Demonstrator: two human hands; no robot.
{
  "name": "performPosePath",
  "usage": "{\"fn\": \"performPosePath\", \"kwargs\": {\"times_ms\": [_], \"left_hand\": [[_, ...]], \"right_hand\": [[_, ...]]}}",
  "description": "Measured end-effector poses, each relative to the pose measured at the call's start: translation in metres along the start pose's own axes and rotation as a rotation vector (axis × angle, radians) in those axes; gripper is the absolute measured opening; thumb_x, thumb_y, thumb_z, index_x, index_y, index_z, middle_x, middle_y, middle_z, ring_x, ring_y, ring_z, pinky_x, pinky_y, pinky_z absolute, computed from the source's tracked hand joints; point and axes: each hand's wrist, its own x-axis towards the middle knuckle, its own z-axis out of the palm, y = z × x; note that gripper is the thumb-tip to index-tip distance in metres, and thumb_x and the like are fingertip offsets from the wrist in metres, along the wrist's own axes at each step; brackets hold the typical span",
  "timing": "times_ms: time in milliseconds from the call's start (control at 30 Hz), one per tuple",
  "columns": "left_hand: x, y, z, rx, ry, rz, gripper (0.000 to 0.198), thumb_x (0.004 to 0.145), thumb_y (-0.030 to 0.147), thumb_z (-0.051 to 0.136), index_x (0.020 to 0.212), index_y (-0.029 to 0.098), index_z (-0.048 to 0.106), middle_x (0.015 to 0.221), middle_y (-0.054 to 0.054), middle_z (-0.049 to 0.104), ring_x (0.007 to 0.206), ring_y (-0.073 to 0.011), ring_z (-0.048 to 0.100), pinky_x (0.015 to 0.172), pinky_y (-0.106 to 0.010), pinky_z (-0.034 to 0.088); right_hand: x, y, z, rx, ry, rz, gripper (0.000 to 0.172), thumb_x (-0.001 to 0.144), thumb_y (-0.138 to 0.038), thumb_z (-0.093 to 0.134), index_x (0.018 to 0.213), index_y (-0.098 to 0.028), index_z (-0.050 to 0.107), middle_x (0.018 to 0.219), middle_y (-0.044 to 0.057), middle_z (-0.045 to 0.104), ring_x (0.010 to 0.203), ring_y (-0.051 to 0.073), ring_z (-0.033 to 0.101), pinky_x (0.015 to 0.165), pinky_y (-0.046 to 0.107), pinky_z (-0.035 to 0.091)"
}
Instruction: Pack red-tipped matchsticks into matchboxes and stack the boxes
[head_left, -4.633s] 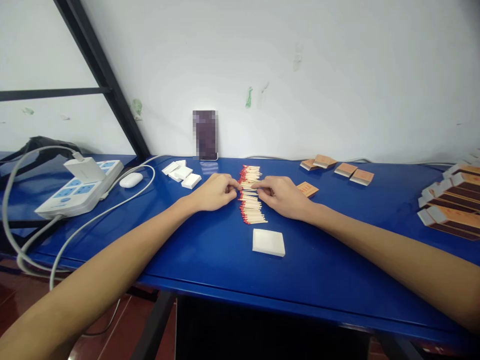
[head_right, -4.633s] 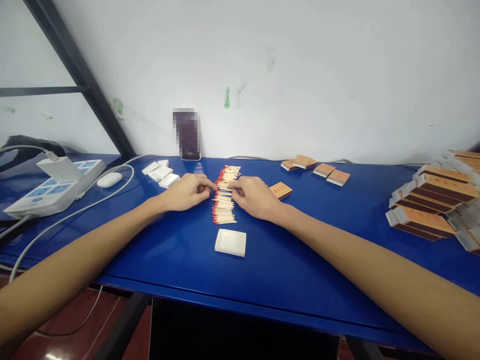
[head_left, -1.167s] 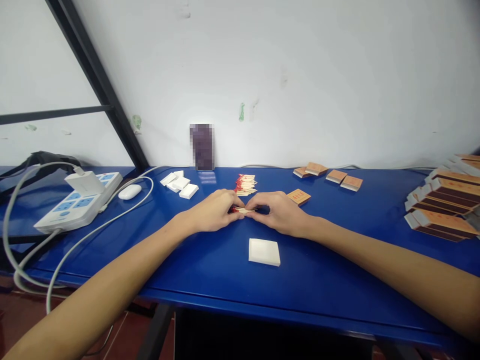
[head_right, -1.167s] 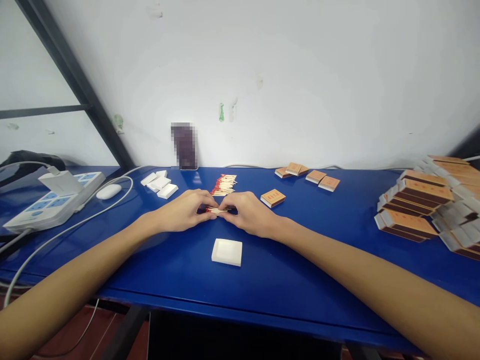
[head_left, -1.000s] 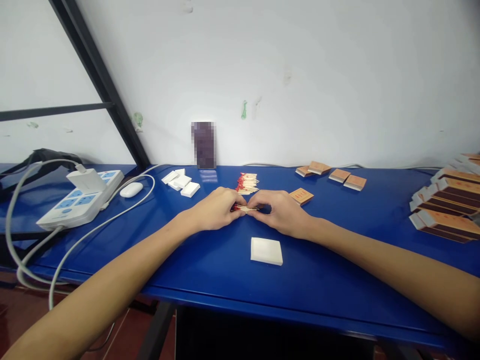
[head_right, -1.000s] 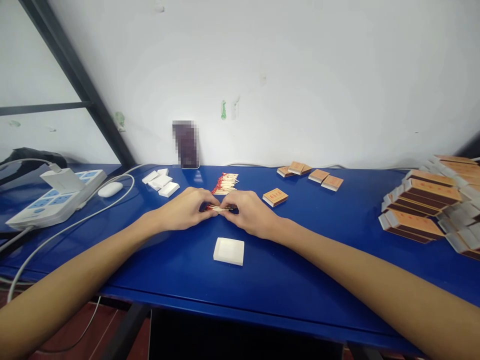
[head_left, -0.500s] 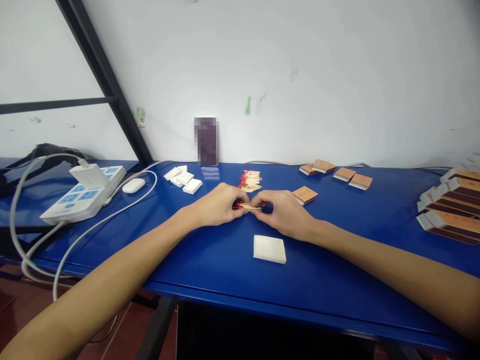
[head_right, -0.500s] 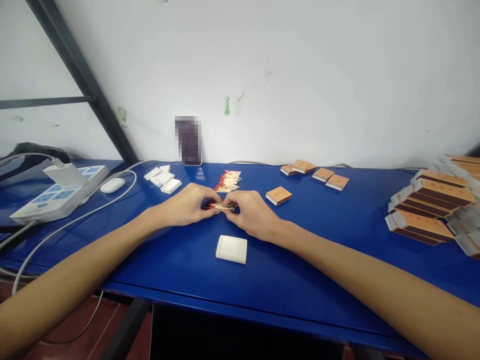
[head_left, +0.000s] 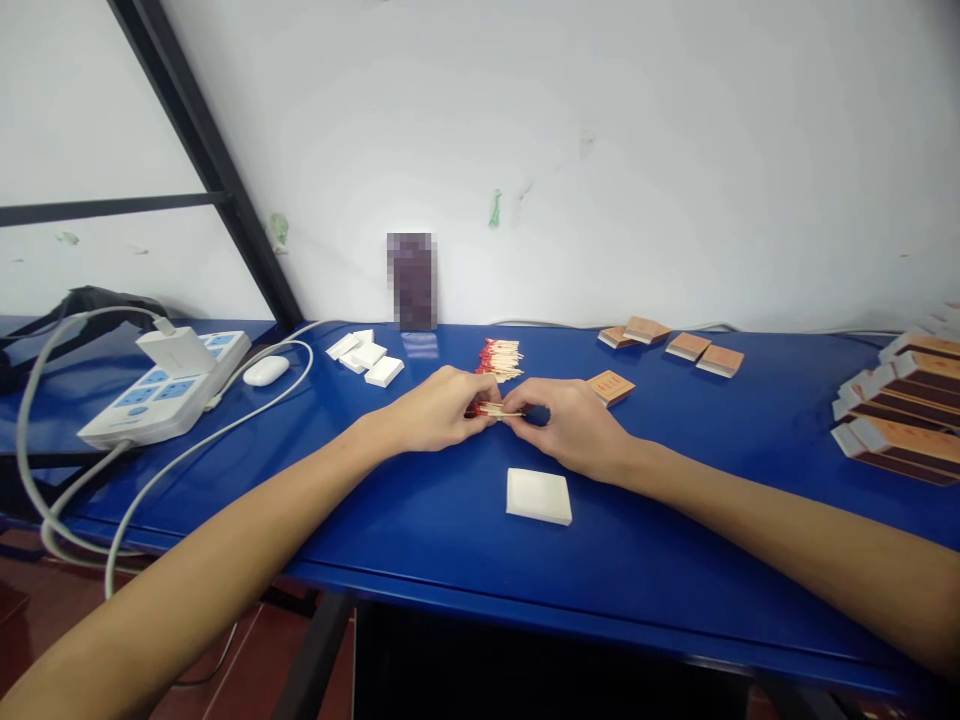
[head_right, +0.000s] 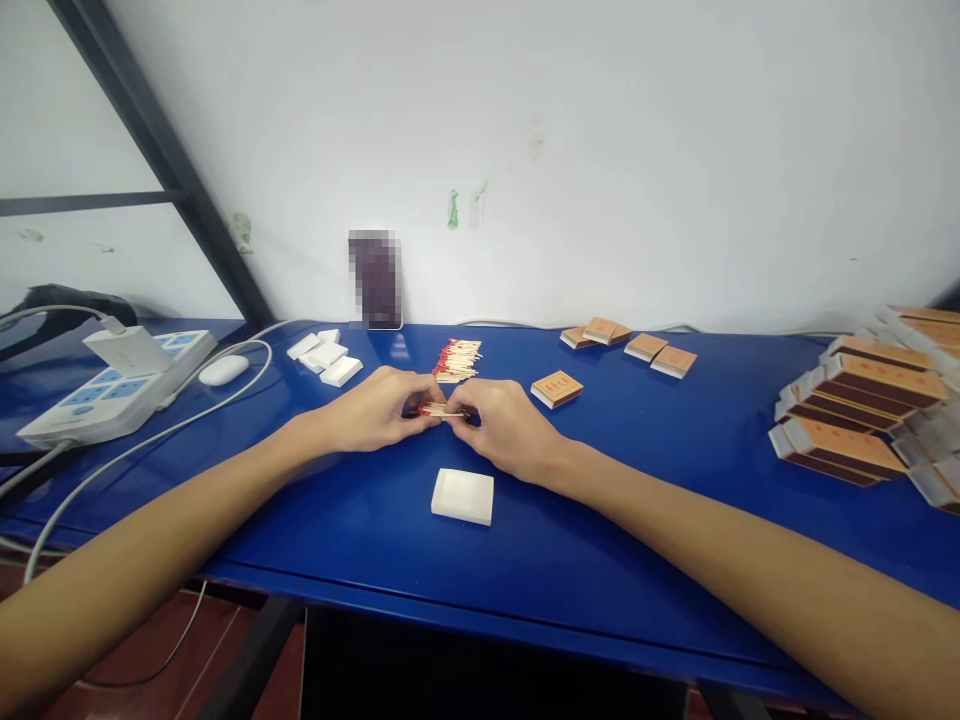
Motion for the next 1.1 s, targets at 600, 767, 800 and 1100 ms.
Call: {"fn": "performPosePath", "kwargs": {"times_ms": [600,767,800,1100], "left_hand": [[-0.010,0.059,-0.002,-0.279,-0.171,0.069,0.014,0.082,0.024,0.070,0.093,0.016,0.073,0.079,0.000,0.071,0.068,-0.0105,0.063,0.064,-0.021,0.046],[-0.011,0.058,-0.004,-0.254,-0.176,0.105,0.016,0.083,0.025,0.072,0.095,0.015,0.073,0.082,-0.001,0.071,0.069,-0.0110,0.063,0.065,-0.022,0.047],[-0.011,0.058,-0.005,-0.270,-0.181,0.108,0.017,0.083,0.025,0.073,0.097,0.015,0.073,0.085,-0.002,0.072,0.070,-0.0110,0.064,0.066,-0.022,0.048],[-0.012,0.053,-0.019,-0.270,-0.228,0.091,0.040,0.075,0.034,0.082,0.108,0.015,0.071,0.100,-0.005,0.072,0.076,-0.0125,0.064,0.070,-0.024,0.052]], "right_hand": [[-0.059,-0.052,-0.048,0.185,-0.162,0.303,0.007,0.084,-0.027,0.066,0.081,-0.025,0.073,0.083,-0.002,0.075,0.073,0.015,0.069,0.065,0.024,0.054],[-0.061,-0.050,-0.046,0.132,-0.187,0.252,0.009,0.083,-0.022,0.065,0.082,-0.025,0.072,0.083,-0.002,0.074,0.072,0.014,0.067,0.064,0.024,0.052],[-0.060,-0.049,-0.045,0.116,-0.193,0.236,0.008,0.083,-0.022,0.065,0.082,-0.025,0.072,0.083,-0.002,0.074,0.072,0.014,0.067,0.064,0.025,0.052],[-0.057,-0.045,-0.047,0.022,-0.200,0.136,0.010,0.083,-0.021,0.065,0.086,-0.026,0.072,0.082,-0.003,0.074,0.072,0.013,0.066,0.066,0.024,0.051]]}}
